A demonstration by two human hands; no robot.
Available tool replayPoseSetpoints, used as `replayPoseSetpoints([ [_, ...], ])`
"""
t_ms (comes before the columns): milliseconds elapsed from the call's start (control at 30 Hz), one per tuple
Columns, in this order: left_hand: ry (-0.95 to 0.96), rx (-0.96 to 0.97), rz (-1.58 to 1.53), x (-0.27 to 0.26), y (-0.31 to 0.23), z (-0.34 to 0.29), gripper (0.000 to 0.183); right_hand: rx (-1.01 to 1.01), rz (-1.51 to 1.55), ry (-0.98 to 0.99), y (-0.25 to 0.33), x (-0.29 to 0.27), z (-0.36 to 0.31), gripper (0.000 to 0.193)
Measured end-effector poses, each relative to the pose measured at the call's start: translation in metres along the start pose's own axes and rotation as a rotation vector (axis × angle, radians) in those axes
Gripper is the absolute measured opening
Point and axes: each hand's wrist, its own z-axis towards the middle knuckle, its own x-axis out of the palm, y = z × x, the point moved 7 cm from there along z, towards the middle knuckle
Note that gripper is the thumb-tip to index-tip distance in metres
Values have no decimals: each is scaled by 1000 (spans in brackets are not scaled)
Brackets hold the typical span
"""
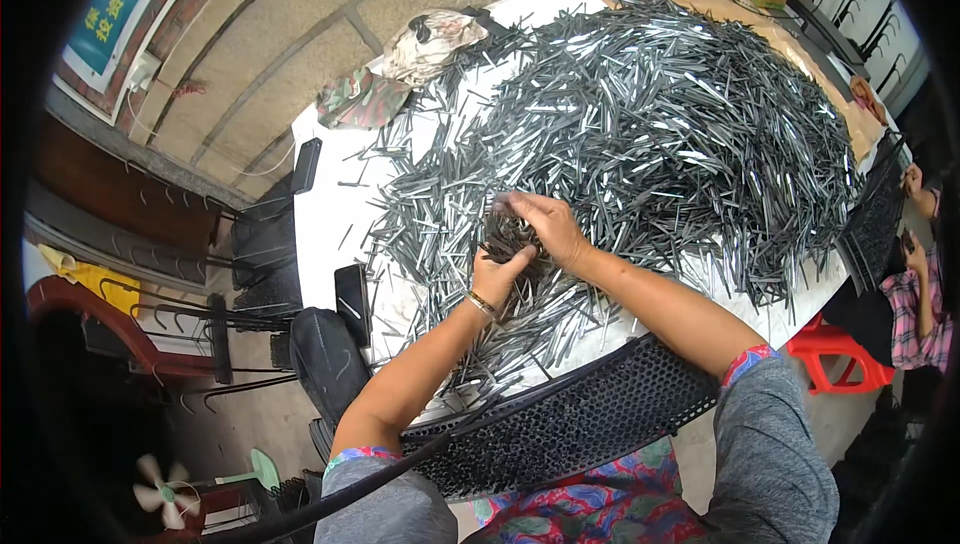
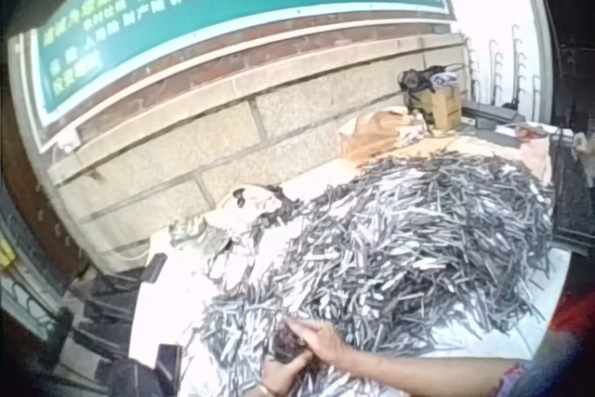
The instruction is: Sort and insert small metal pieces into a mesh rack.
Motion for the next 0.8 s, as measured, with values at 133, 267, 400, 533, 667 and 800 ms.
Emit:
replayPoseSetpoints([
  [133,35,105,118,2,-30,0,19,-3,-1,-63,0,-14,-2,43],
  [267,4,246,300,1,-15,-12,21,37,-41,-73,12,-19,-8,34],
  [400,21,98,414,-1,-5,-2,23,132,67,-109,16,-37,-17,28],
  [533,-143,-403,-288,-1,-6,0,19,102,89,-194,39,-60,-42,26],
  [667,-4,-557,-359,-28,-27,5,11,73,37,-251,71,-78,-74,27],
  [800,39,-411,-484,-35,-87,-3,11,57,122,-373,90,-103,-125,27],
])
